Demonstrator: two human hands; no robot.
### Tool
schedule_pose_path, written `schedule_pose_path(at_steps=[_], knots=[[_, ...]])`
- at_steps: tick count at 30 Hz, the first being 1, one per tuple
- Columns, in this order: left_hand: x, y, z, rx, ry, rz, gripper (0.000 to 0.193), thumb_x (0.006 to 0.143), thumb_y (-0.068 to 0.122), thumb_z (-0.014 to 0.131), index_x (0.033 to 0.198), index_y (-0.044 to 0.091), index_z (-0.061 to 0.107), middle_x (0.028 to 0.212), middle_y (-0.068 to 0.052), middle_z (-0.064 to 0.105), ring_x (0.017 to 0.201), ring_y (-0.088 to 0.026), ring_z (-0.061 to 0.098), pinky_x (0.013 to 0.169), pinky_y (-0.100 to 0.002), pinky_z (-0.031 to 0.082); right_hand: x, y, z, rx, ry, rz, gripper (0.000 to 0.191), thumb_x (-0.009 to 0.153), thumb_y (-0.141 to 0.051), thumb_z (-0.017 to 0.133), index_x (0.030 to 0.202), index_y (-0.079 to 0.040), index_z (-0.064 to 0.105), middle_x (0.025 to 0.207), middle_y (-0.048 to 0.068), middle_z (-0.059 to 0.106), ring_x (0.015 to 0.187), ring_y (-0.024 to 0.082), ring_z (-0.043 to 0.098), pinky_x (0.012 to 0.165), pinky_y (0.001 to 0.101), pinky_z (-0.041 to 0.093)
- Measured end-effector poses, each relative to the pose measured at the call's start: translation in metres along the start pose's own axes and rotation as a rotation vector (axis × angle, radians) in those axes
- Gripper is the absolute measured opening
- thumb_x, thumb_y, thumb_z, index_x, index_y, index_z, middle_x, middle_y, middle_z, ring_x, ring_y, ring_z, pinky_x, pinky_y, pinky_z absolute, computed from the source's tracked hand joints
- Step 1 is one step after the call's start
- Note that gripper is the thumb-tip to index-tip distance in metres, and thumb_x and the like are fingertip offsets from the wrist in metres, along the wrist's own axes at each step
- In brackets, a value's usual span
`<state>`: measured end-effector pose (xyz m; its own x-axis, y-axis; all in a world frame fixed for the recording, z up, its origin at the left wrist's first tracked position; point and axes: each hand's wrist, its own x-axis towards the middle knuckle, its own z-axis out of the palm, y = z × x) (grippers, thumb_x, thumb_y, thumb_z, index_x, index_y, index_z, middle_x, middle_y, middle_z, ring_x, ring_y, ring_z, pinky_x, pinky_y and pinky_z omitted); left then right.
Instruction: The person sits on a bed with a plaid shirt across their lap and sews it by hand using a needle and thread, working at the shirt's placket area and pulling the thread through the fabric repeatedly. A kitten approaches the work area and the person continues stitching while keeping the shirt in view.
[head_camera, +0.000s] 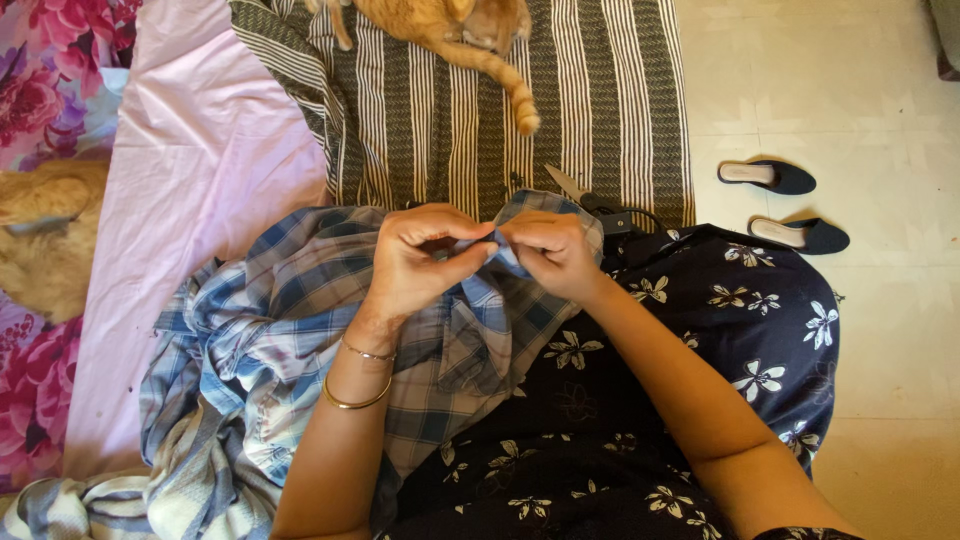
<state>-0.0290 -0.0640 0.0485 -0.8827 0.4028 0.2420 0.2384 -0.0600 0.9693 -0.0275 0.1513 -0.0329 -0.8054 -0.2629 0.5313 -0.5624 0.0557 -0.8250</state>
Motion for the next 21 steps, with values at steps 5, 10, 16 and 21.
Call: schedule_pose_path(at_steps=[5, 10, 16, 21], knots=[[0.004, -0.015, -0.003, -0.118, -0.043, -0.034, 0.015, 0.086, -0.01, 0.08, 0.096, 0.0, 0.075, 0.099, -0.004, 0.075, 0.09, -0.006, 0.068, 0.079, -0.021, 0.056, -0.017, 0.016, 0.017, 0.171, 0.039, 0.044, 0.015, 0.09, 0.015, 0.053, 0.095, 0.008, 0.064, 0.077, 0.007, 0.057, 0.067, 0.012, 0.05, 0.061, 0.0303, 0.037], [0.003, -0.024, -0.002, -0.201, -0.044, -0.121, 0.016, 0.084, -0.01, 0.08, 0.097, -0.001, 0.076, 0.099, -0.005, 0.076, 0.087, -0.006, 0.068, 0.078, -0.021, 0.057, -0.016, 0.009, 0.014, 0.121, 0.085, 0.025, 0.019, 0.091, 0.014, 0.052, 0.104, 0.009, 0.066, 0.08, 0.009, 0.062, 0.068, 0.012, 0.055, 0.061, 0.0285, 0.041], [0.004, -0.031, -0.001, -0.153, 0.017, -0.191, 0.015, 0.083, -0.009, 0.08, 0.095, -0.001, 0.077, 0.093, -0.007, 0.077, 0.082, -0.007, 0.069, 0.074, -0.022, 0.057, -0.004, -0.006, 0.006, 0.021, 0.052, 0.012, 0.023, 0.091, 0.013, 0.057, 0.108, 0.005, 0.07, 0.09, 0.01, 0.07, 0.074, 0.012, 0.063, 0.066, 0.0248, 0.047], [0.007, -0.037, 0.003, -0.116, 0.074, -0.189, 0.013, 0.084, -0.009, 0.08, 0.095, -0.001, 0.077, 0.095, -0.006, 0.079, 0.083, -0.007, 0.07, 0.077, -0.022, 0.059, 0.005, -0.024, 0.01, -0.066, 0.139, 0.036, 0.022, 0.092, 0.012, 0.06, 0.11, 0.002, 0.069, 0.099, 0.01, 0.072, 0.083, 0.013, 0.069, 0.072, 0.0241, 0.054]])
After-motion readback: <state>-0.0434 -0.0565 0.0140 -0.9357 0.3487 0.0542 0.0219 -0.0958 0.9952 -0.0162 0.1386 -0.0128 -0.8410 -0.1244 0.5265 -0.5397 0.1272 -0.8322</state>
